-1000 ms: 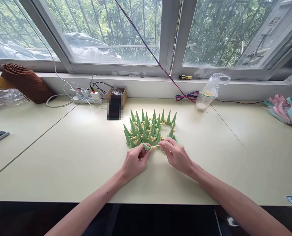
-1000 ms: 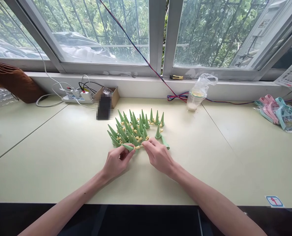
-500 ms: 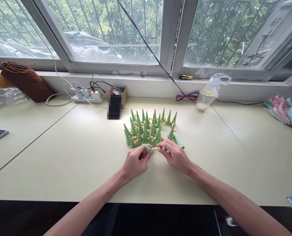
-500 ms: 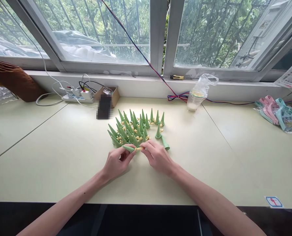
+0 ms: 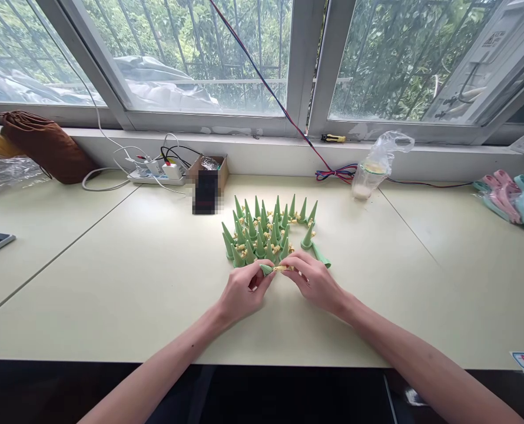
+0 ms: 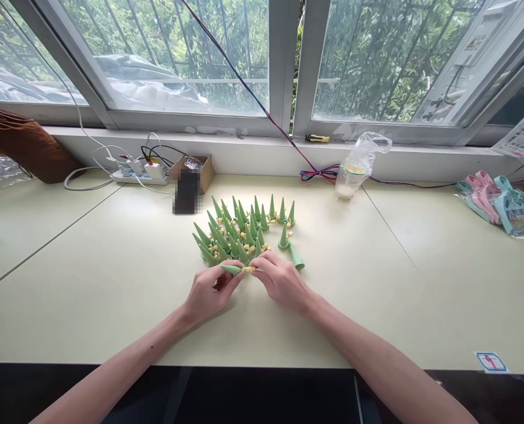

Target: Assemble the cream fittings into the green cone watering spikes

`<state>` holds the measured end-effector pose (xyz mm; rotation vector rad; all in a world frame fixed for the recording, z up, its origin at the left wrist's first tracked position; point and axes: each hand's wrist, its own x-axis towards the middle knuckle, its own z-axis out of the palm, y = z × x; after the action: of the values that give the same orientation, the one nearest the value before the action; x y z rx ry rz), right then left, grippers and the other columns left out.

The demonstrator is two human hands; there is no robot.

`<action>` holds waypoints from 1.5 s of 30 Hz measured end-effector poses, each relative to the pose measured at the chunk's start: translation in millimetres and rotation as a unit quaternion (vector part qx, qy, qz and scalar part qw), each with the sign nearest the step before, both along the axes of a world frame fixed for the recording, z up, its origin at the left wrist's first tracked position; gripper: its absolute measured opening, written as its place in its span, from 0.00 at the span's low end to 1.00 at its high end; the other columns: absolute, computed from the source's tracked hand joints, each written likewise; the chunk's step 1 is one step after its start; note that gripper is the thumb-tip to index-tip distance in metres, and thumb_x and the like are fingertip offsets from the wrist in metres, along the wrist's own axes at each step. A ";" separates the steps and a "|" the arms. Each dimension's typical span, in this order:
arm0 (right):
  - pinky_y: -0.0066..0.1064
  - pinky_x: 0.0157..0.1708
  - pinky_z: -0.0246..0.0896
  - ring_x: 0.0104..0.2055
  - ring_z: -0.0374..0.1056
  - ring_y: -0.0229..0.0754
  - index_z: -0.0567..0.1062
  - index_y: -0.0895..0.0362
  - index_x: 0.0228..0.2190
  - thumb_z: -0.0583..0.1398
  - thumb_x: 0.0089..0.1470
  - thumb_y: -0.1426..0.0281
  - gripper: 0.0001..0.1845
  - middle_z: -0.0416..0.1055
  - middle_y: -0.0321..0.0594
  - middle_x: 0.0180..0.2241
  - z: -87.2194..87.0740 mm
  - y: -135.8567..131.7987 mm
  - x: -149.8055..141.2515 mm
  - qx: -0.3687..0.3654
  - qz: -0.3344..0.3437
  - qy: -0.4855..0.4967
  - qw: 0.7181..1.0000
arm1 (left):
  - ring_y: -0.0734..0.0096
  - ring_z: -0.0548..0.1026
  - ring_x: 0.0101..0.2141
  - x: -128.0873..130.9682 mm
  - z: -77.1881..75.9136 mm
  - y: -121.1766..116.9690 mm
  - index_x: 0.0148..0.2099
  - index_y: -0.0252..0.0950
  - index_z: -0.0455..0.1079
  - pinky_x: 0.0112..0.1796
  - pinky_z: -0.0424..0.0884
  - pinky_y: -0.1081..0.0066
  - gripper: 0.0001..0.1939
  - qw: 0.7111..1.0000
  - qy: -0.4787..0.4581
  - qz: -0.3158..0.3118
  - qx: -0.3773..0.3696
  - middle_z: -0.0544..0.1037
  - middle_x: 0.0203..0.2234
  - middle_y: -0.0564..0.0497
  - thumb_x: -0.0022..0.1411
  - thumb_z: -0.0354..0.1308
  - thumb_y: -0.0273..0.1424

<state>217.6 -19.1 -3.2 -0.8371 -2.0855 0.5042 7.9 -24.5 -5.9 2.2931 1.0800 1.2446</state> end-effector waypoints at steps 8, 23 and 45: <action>0.32 0.32 0.67 0.35 0.69 0.41 0.73 0.55 0.43 0.54 0.68 0.70 0.08 0.71 0.44 0.37 -2.2 1.1 -0.8 0.021 0.004 0.009 1.000 | 0.81 0.54 0.18 0.6 2.0 0.0 0.43 0.35 0.71 0.20 0.56 0.79 0.04 1.000 -0.002 -0.009 0.029 0.60 0.17 0.61 0.65 0.59 0.25; 0.30 0.29 0.63 0.30 0.66 0.39 0.74 0.57 0.42 0.54 0.68 0.68 0.09 0.70 0.41 0.34 -1.0 0.3 -1.0 0.004 -0.002 -0.009 1.000 | 0.82 0.52 0.18 0.2 1.0 -0.3 0.43 0.35 0.70 0.20 0.55 0.80 0.05 0.999 0.008 -0.018 0.041 0.57 0.17 0.63 0.64 0.59 0.23; 0.30 0.28 0.61 0.29 0.65 0.38 0.73 0.57 0.42 0.53 0.69 0.67 0.10 0.71 0.41 0.34 -1.6 0.0 -0.9 -0.006 -0.002 -0.026 1.000 | 0.81 0.53 0.17 0.6 1.3 -0.1 0.42 0.35 0.70 0.20 0.55 0.79 0.04 0.999 0.019 -0.023 0.037 0.56 0.16 0.62 0.65 0.58 0.24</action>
<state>216.7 -19.2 -4.8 -0.8682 -2.1295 0.4985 8.5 -24.6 -4.6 2.3910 1.0051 1.2482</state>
